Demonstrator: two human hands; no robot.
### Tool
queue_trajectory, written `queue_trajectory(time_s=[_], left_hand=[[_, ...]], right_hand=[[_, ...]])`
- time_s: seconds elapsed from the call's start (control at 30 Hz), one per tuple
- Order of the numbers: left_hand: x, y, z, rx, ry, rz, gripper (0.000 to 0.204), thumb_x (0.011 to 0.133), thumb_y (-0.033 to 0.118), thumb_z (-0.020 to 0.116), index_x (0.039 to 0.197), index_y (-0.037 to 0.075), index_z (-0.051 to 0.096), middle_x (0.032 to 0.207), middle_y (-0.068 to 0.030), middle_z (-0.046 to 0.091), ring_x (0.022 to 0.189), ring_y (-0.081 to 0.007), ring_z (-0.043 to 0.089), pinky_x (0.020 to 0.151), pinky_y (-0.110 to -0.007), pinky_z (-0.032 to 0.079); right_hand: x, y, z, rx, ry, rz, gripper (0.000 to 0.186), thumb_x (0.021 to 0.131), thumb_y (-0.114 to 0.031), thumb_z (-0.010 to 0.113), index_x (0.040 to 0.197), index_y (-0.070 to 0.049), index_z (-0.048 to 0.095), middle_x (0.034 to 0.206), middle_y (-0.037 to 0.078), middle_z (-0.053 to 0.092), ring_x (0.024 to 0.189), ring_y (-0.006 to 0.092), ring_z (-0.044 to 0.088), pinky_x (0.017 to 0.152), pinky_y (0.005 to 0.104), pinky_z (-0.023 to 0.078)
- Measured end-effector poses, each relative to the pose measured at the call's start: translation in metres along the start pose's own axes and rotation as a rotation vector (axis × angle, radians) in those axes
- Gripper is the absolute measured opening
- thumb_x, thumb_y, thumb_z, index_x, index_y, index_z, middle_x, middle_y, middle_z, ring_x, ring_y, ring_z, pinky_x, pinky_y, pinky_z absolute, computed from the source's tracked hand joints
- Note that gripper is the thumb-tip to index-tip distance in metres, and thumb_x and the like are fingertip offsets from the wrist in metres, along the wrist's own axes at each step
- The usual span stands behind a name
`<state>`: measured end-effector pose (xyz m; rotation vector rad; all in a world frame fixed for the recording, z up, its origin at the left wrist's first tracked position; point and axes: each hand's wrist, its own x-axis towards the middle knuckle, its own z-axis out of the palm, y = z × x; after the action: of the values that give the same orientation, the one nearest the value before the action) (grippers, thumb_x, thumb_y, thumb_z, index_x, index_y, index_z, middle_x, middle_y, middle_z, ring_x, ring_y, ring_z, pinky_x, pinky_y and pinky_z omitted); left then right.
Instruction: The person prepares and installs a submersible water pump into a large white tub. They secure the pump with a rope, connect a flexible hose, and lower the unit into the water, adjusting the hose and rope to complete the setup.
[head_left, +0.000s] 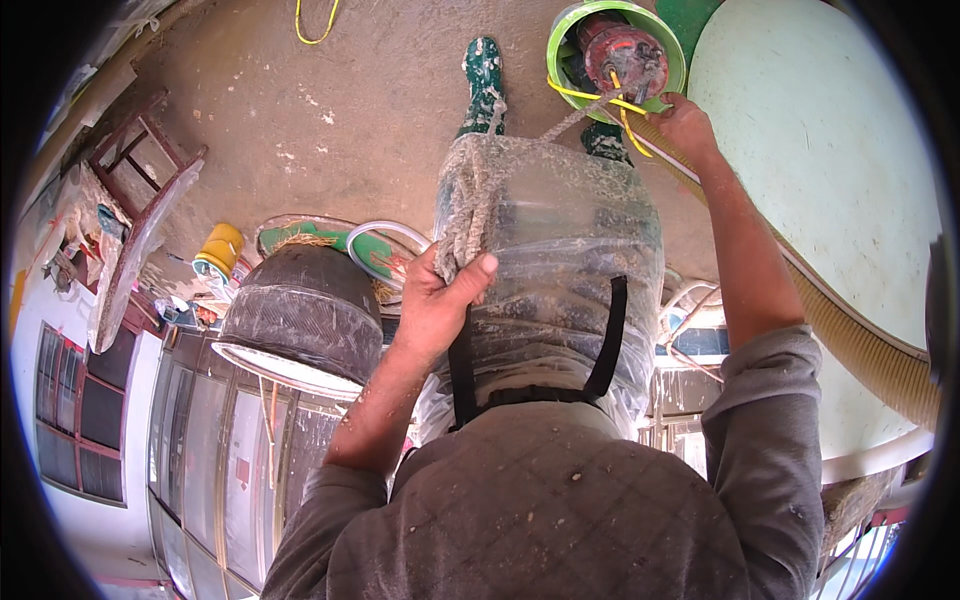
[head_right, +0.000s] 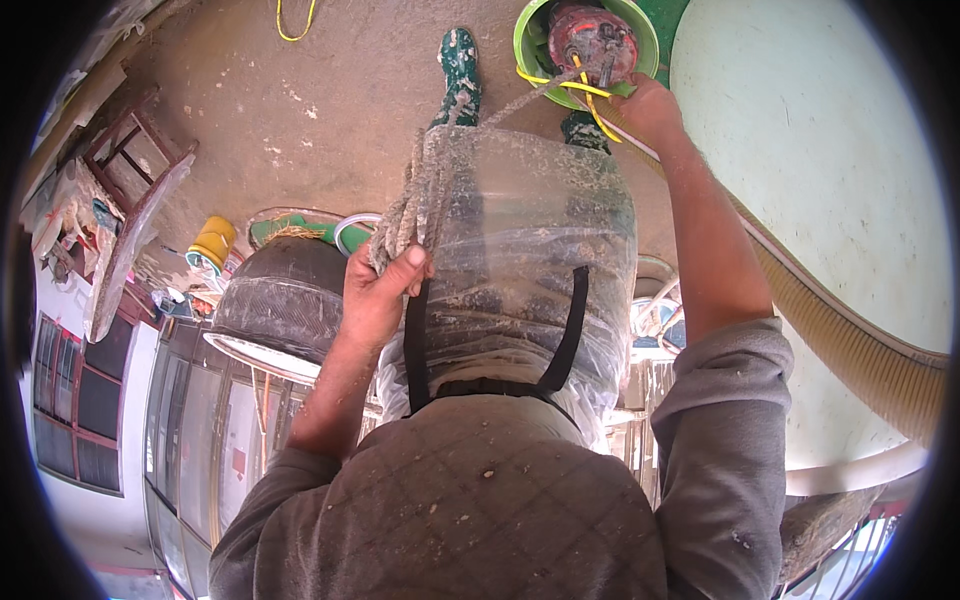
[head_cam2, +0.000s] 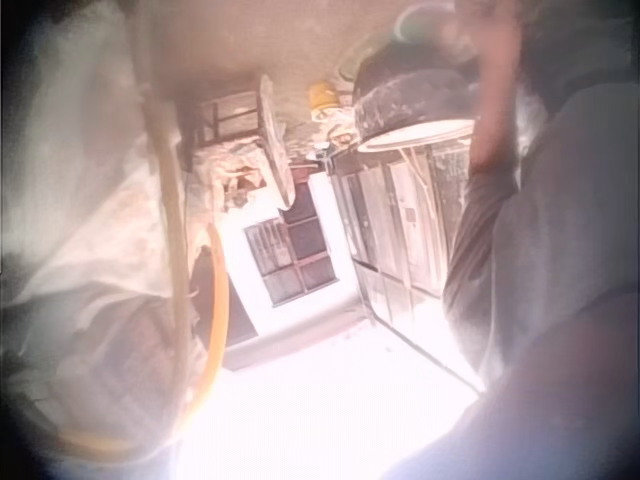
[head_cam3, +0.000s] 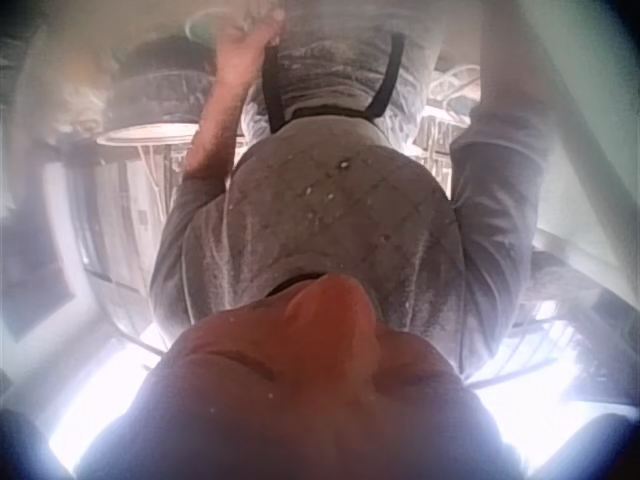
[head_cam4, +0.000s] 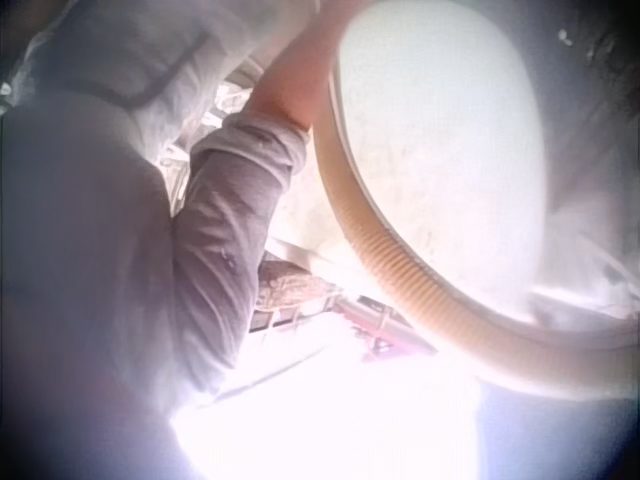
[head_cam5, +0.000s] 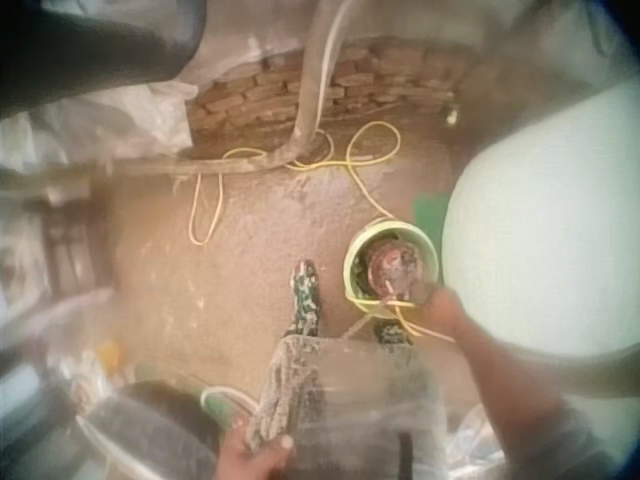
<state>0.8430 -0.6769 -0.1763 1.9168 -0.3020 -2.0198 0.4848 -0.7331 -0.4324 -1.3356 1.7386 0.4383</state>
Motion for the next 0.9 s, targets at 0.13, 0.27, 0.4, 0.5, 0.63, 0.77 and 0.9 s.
queue_trajectory(time_s=[0.13, 0.27, 0.4, 0.5, 0.63, 0.77, 0.9], left_hand=[[-0.003, 0.003, 0.003, 0.045, -0.04, -0.019, 0.016, 0.091, 0.018, 0.073, 0.094, 0.005, 0.064, 0.075, 0.0048, 0.06, 0.064, -0.0039, 0.051, 0.058, -0.022, 0.042], [-0.006, 0.002, 0.005, 0.084, -0.055, -0.011, 0.016, 0.091, 0.018, 0.074, 0.095, 0.005, 0.064, 0.078, 0.0054, 0.061, 0.069, -0.0032, 0.052, 0.062, -0.022, 0.043], [-0.008, -0.001, 0.006, 0.114, -0.065, 0.006, 0.016, 0.091, 0.016, 0.074, 0.096, 0.004, 0.064, 0.081, 0.0052, 0.062, 0.075, -0.0037, 0.053, 0.067, -0.022, 0.045], [-0.009, -0.003, 0.008, 0.149, -0.083, -0.036, 0.016, 0.091, 0.015, 0.074, 0.094, 0.003, 0.064, 0.081, 0.0052, 0.061, 0.076, -0.004, 0.053, 0.069, -0.022, 0.045], [-0.008, -0.008, 0.015, 0.204, -0.135, -0.019, 0.017, 0.09, 0.015, 0.075, 0.091, 0.003, 0.063, 0.078, 0.0051, 0.06, 0.073, -0.0039, 0.052, 0.066, -0.023, 0.045], [-0.008, -0.014, 0.021, 0.286, -0.125, 0.041, 0.018, 0.09, 0.015, 0.074, 0.091, 0.002, 0.062, 0.076, 0.0041, 0.06, 0.071, -0.004, 0.051, 0.064, -0.024, 0.046], [-0.017, -0.012, 0.018, 0.307, -0.124, 0.094, 0.02, 0.09, 0.017, 0.074, 0.095, 0.001, 0.063, 0.074, 0.0028, 0.061, 0.07, -0.004, 0.051, 0.063, -0.024, 0.047]], right_hand=[[-0.005, 0.003, -0.005, 0.135, -0.027, 0.045, 0.056, 0.081, -0.037, 0.075, 0.119, 0.002, 0.064, 0.106, 0.021, 0.07, 0.1, 0.0323, 0.069, 0.086, 0.0395, 0.053], [0.023, -0.001, -0.002, 0.375, 0.035, 0.117, 0.053, 0.081, -0.035, 0.075, 0.117, 0.002, 0.065, 0.108, 0.02, 0.071, 0.099, 0.0303, 0.069, 0.086, 0.0365, 0.052], [0.047, -0.016, 0.014, 0.706, 0.037, 0.227, 0.044, 0.082, -0.026, 0.074, 0.115, 0.002, 0.065, 0.107, 0.013, 0.071, 0.094, 0.0235, 0.067, 0.083, 0.0335, 0.051], [0.049, -0.025, 0.024, 1.005, 0.038, 0.357, 0.03, 0.089, -0.017, 0.07, 0.112, 0.001, 0.063, 0.101, 0.008, 0.07, 0.084, 0.0154, 0.066, 0.073, 0.0306, 0.051], [0.052, -0.029, 0.029, 1.345, -0.025, 0.397, 0.027, 0.092, -0.007, 0.061, 0.117, 0.002, 0.057, 0.098, 0.012, 0.069, 0.08, 0.0172, 0.064, 0.069, 0.0306, 0.052], [0.057, -0.029, 0.033, 1.257, -0.069, 0.337, 0.026, 0.095, -0.008, 0.057, 0.119, 0.001, 0.053, 0.091, 0.008, 0.066, 0.071, 0.0143, 0.06, 0.063, 0.0285, 0.05], [0.052, -0.036, 0.034, 1.224, 0.053, 0.356, 0.025, 0.098, -0.029, 0.064, 0.101, -0.004, 0.062, 0.076, 0.002, 0.059, 0.061, 0.0125, 0.05, 0.056, 0.0285, 0.041]])
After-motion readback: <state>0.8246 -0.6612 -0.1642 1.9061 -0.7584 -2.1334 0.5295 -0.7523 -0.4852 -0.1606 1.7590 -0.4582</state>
